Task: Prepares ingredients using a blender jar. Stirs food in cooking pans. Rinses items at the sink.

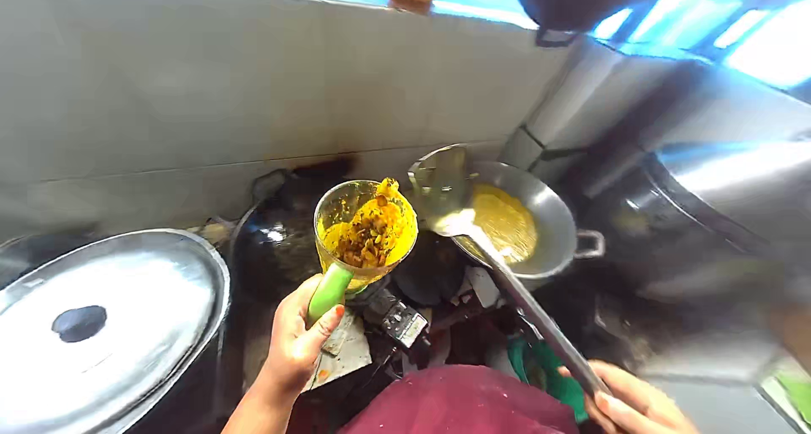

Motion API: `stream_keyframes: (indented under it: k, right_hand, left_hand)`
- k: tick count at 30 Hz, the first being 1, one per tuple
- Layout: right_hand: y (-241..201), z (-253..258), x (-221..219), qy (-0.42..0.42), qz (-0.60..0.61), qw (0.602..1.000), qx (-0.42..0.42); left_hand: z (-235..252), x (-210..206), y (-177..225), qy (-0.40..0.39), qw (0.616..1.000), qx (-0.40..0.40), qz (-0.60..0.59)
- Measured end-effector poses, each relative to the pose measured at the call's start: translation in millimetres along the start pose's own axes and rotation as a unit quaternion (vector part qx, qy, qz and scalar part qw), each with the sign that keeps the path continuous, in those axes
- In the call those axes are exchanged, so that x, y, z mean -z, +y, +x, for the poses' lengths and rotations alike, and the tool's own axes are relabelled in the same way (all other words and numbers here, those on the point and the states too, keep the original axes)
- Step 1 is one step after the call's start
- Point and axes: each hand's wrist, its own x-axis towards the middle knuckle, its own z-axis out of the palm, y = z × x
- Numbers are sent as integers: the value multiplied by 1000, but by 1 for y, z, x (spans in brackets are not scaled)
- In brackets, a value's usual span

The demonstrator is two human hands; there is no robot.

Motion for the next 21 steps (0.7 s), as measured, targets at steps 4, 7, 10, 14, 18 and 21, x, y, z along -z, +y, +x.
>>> stream_keyframes:
  k: [4, 7, 10, 14, 18, 21]
  right_hand:
    - [2, -41, -18, 183, -65, 980, -34]
    - [10, -100, -9, 271, -70, 960, -20]
    - [27, -163, -8, 369, -58, 927, -35]
    - [67, -238, 0, 474, -31, 879, -39]
    - [107, -318, 36, 540, -15, 836, -91]
    - [143, -384, 62, 595, -30, 786, -165]
  left_hand:
    - [25, -42, -19, -93, 995, -9, -24]
    - [24, -84, -25, -147, 986, 10, -75]
    - [15, -128, -20, -213, 972, 29, -90]
    - [-17, -200, -6, -313, 945, 39, -86]
    - [-71, -287, 5, -389, 914, 80, -86]
    - [-115, -358, 11, -425, 886, 149, -110]
